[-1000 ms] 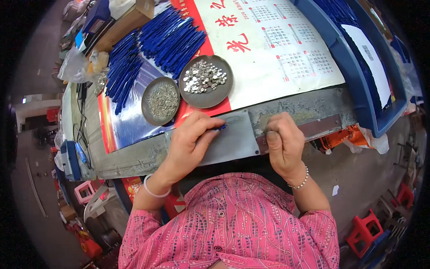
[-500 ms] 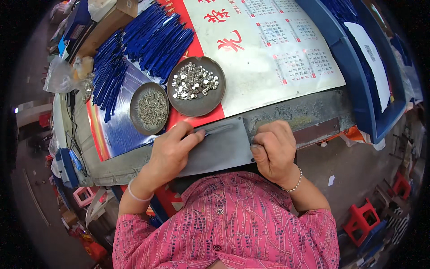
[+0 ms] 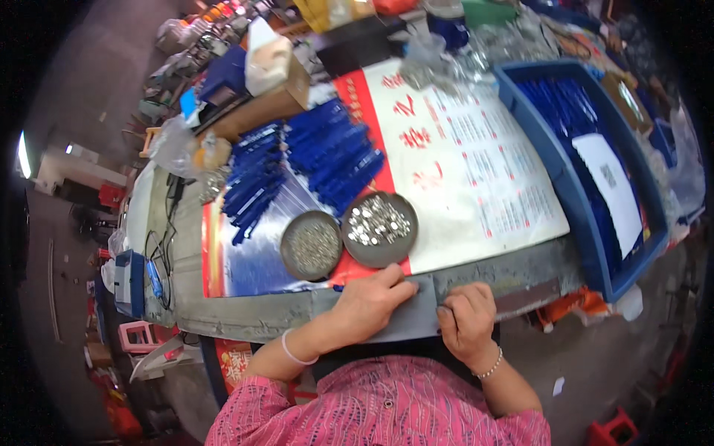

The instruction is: Manually assembling small blue plastic components with metal pins on a workbench.

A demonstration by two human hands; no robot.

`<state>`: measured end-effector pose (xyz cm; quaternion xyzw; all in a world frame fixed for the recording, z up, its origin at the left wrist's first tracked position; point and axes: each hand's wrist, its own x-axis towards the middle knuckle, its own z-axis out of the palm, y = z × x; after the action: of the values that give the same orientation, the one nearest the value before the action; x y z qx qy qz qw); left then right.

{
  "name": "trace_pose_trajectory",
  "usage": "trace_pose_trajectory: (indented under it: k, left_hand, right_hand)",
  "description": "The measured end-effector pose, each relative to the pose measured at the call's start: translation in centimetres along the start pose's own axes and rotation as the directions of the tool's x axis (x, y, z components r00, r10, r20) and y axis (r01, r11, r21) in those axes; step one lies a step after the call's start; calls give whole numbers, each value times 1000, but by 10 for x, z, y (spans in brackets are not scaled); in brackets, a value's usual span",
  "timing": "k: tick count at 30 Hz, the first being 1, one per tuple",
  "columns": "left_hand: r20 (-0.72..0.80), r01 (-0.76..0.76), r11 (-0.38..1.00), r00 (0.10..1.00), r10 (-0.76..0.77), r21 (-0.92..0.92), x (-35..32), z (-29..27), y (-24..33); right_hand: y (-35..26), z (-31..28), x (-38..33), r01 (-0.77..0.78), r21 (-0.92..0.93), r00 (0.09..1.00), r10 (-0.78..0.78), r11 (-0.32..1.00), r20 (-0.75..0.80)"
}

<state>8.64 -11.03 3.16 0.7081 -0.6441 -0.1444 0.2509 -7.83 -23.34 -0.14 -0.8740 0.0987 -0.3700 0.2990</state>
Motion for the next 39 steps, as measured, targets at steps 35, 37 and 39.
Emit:
trace_pose_trajectory:
  k: [35, 37, 39]
  left_hand:
    - [-527, -194, 553, 652, -544, -811, -109, 36, 60]
    - [-428, -228, 375, 646, -631, -898, -106, 32, 64]
    - [-431, -253, 357, 650, -626, -899, -102, 30, 62]
  right_hand:
    - [-99, 61, 28, -156, 429, 979, 82, 890, 187]
    - [-98, 61, 31, -437, 528, 886, 248, 728, 392]
    - [-93, 67, 31, -224, 624, 971, 120, 749, 205]
